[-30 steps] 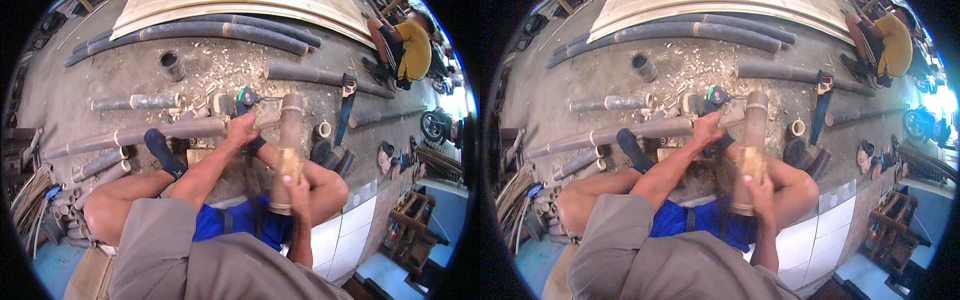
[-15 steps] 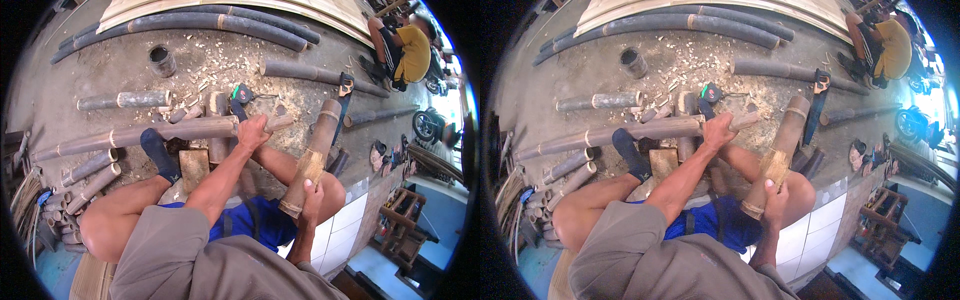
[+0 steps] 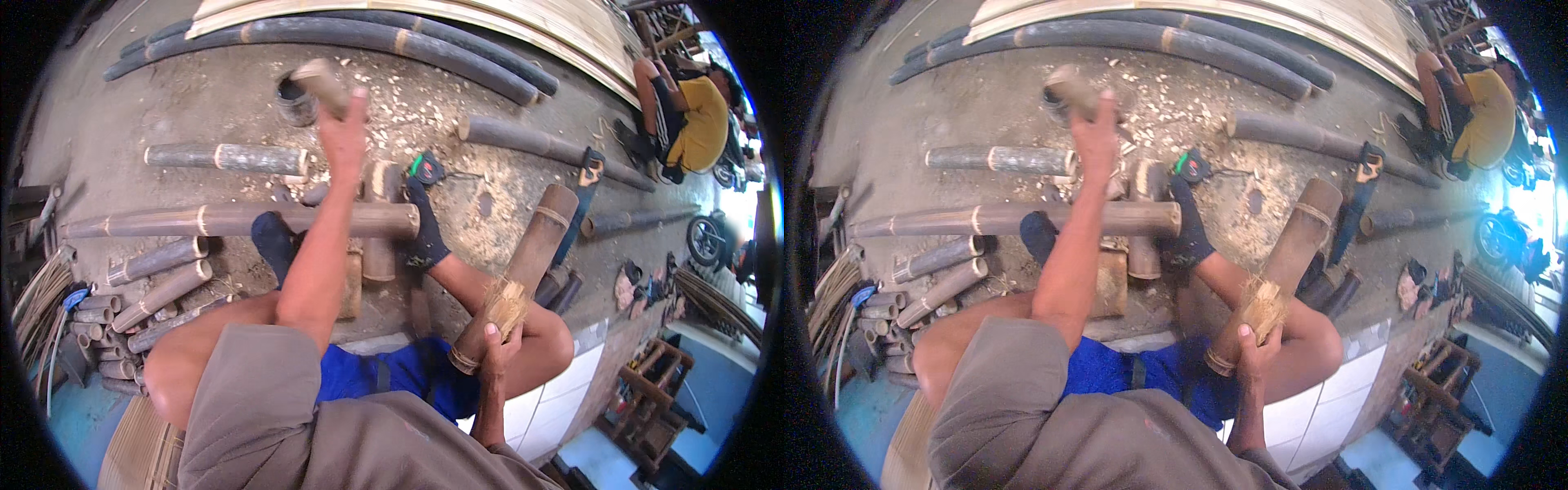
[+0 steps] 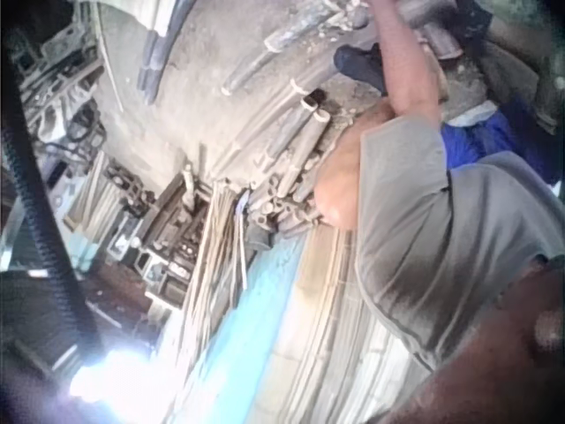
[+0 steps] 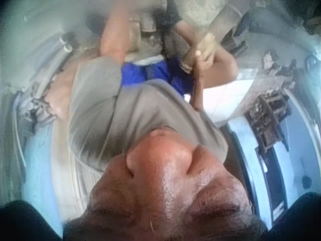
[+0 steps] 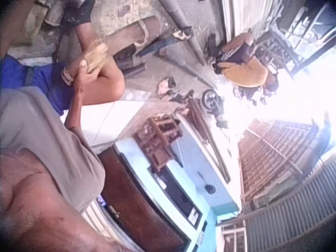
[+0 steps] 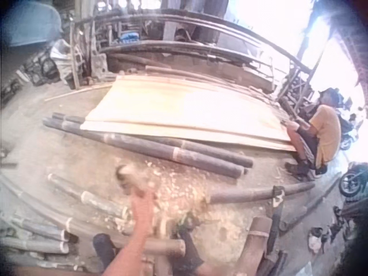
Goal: The person assembles bamboo poles into a cross-shaped structure by hand, repeatedly inserting and adjusting pieces to fit together. They handle multiple bamboo segments, aligning them and tapping them into place while seated on the floor.
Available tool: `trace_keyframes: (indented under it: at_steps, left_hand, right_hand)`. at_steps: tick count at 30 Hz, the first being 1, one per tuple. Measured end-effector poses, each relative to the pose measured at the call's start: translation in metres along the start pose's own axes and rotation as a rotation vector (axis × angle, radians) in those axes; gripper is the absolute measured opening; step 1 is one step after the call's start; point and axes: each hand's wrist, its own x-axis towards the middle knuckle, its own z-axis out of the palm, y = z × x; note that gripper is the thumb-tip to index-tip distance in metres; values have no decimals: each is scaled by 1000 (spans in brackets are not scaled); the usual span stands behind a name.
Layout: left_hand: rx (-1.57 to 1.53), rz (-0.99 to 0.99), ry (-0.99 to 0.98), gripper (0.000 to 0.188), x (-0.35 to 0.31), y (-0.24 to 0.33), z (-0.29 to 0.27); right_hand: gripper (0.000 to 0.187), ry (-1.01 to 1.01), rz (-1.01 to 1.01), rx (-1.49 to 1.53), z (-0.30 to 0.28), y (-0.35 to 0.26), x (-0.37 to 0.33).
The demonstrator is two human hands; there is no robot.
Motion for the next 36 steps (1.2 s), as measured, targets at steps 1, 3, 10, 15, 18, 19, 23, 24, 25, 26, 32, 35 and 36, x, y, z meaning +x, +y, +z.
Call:
trace_keyframes:
  at_steps: [1, 3, 10, 15, 18, 19, 23, 24, 25, 26, 32, 35, 36]
  left_hand:
    - [-115, 43, 33, 42, 22, 3, -17]
    - [-168, 76, 147, 37, 66, 20, -47]
    - [-222, 186, 148, 42, 163, 12, -86]
    - [-80, 176, 169, 45, 172, -26, -81]
    - [-164, 170, 195, 48, 175, -35, -84]
    - [-164, 153, 236, 46, 171, -34, -86]
    - [-344, 163, 355, 30, 128, 3, -73]
    - [-404, 124, 309, 26, 101, 15, -73]
    - [-466, 86, 260, 22, 78, 25, -74]
    - [-528, 42, 210, 19, 55, 31, -73]
    - [-512, -278, 125, 20, -86, -2, -79]
    - [-587, -301, 66, 19, -115, -29, -89]
    - [-592, -293, 66, 20, -120, -33, -91]
  right_hand:
    - [77, -11, 11, 7, 7, 3, 3]
    - [76, -38, 43, 50, 23, 1, 10]
    - [72, -144, -2, 133, 50, -6, 26]
    - [72, -115, -42, 64, 39, -16, 22]
    - [75, -81, -83, 36, 34, -17, 20]
    - [75, -66, -89, 47, 36, -19, 17]
    - [74, 21, -186, -20, 35, -15, 8]
    - [73, 47, -241, -41, 37, -12, 4]
    - [72, 35, -269, -17, 41, -14, 4]
    - [72, 26, -297, 2, 46, -20, 5]
    - [67, -187, -222, 41, 58, -32, -5]
    - [67, -241, -191, 7, 58, -33, -18]
    - [68, -260, -178, 13, 58, -35, -22]
